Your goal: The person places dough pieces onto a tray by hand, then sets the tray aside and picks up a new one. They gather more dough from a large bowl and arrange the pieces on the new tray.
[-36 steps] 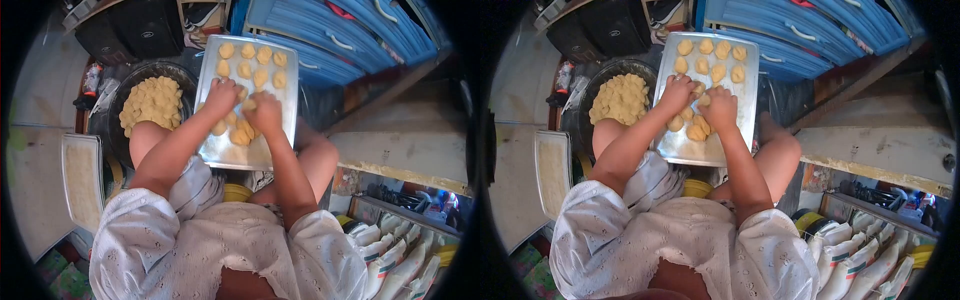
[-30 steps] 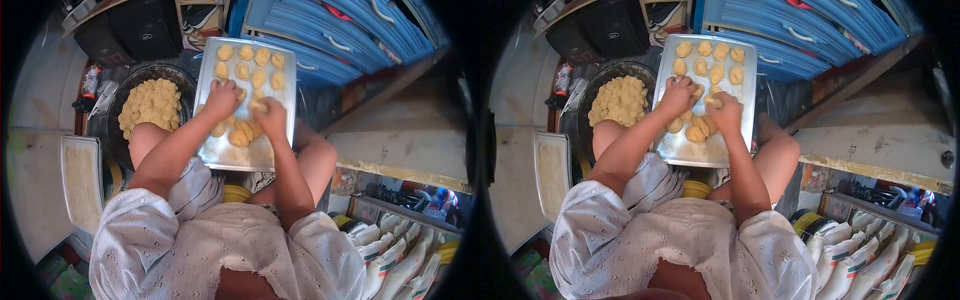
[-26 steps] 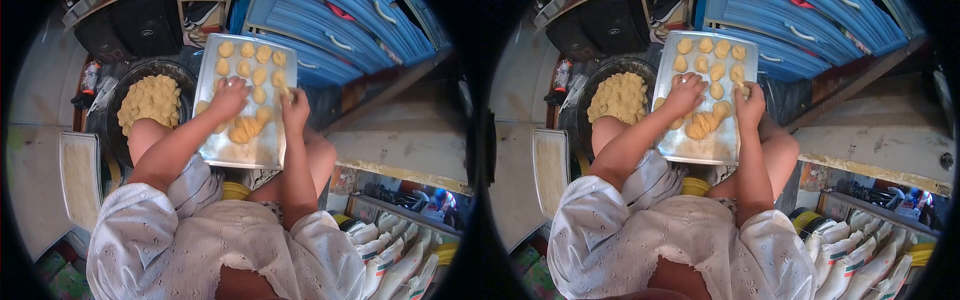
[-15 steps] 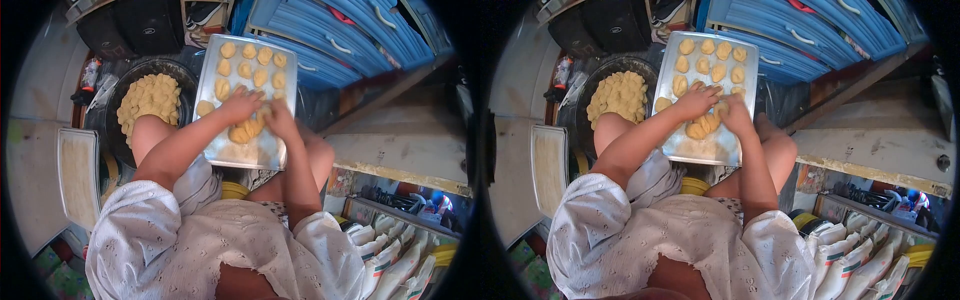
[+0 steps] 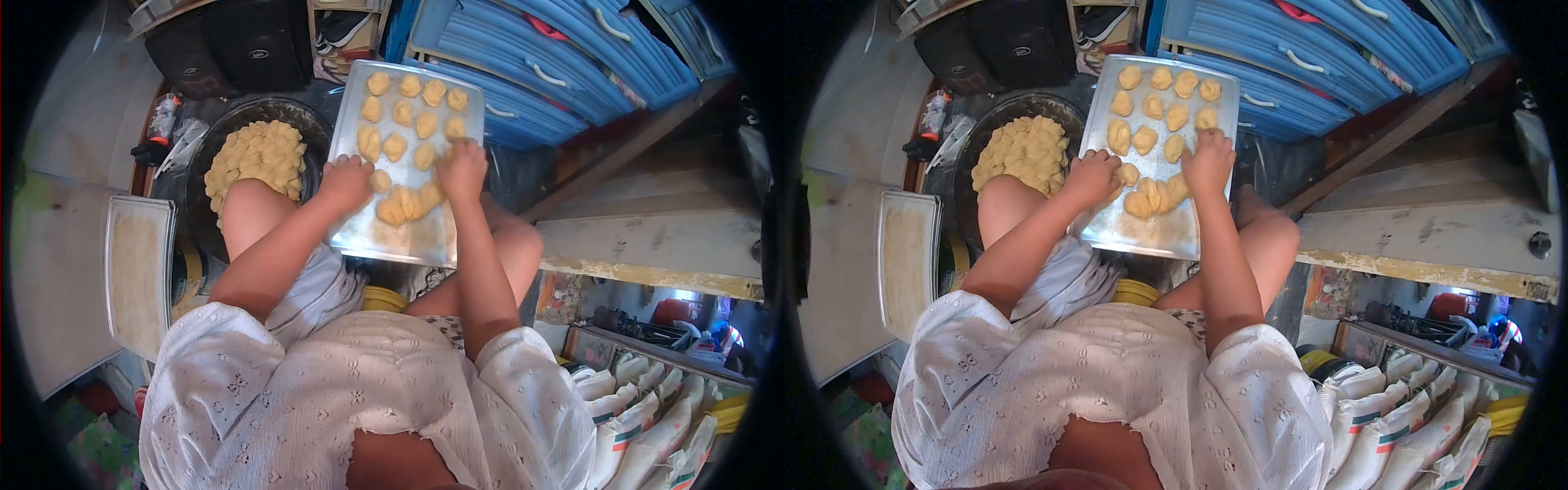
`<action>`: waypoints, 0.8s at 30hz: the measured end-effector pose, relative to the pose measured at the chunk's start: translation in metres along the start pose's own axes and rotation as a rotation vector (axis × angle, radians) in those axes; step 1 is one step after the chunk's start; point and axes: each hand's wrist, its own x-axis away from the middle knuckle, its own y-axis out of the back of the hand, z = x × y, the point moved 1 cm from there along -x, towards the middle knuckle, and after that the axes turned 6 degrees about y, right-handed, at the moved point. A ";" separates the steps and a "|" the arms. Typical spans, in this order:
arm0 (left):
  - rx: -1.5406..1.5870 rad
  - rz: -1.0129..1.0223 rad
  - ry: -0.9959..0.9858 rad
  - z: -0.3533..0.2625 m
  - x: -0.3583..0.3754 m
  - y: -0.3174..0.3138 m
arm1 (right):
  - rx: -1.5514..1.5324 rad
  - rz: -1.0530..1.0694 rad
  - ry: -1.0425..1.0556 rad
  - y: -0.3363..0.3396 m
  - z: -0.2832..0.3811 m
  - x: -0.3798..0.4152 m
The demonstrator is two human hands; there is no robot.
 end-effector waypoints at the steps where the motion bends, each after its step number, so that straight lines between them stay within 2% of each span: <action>1: -0.007 -0.004 0.005 -0.001 0.003 0.000 | 0.119 -0.090 -0.071 -0.005 -0.003 -0.001; 2: -0.006 0.032 0.012 -0.002 0.005 -0.001 | 0.238 -0.182 -0.138 -0.008 -0.006 -0.002; 3: -0.003 0.069 0.019 -0.002 0.007 0.000 | 0.233 -0.186 -0.130 -0.014 -0.012 -0.001; 5: -0.004 0.048 0.005 0.002 0.010 0.002 | -0.075 -0.045 -0.244 -0.027 -0.027 0.003; 8: 0.130 0.005 0.049 0.015 0.002 -0.004 | -0.218 -0.096 -0.210 -0.030 -0.026 0.009; 10: 0.247 -0.253 0.046 0.026 -0.009 -0.009 | -0.204 -0.056 -0.201 -0.035 -0.033 0.009; 11: 0.247 -0.254 0.044 0.027 -0.015 -0.012 | -0.190 -0.025 -0.186 -0.037 -0.037 0.007; 12: 0.285 -0.313 -0.048 0.028 -0.020 -0.013 | -0.192 -0.027 -0.185 -0.036 -0.033 0.006; 13: 0.320 -0.373 -0.144 0.026 -0.024 -0.007 | -0.066 -0.091 -0.111 -0.032 -0.021 0.002; 14: 0.313 -0.277 -0.166 0.024 -0.030 -0.003 | 0.063 -0.155 -0.038 -0.028 -0.010 -0.002; 15: 0.313 -0.277 -0.167 0.021 -0.034 -0.003 | 0.064 -0.156 -0.038 -0.025 0.000 -0.005; 17: 0.238 -0.308 -0.233 0.016 -0.042 -0.008 | 0.065 0.060 0.087 -0.022 0.019 -0.009; 18: 0.241 -0.307 -0.234 0.014 -0.043 -0.011 | 0.138 0.142 0.057 -0.020 0.026 -0.008; 21: 0.170 -0.313 -0.211 0.010 -0.050 -0.018 | 0.180 0.154 0.052 -0.036 0.015 -0.006; 24: 0.178 -0.267 -0.279 0.008 -0.052 -0.019 | 0.142 0.133 0.112 -0.036 0.008 -0.004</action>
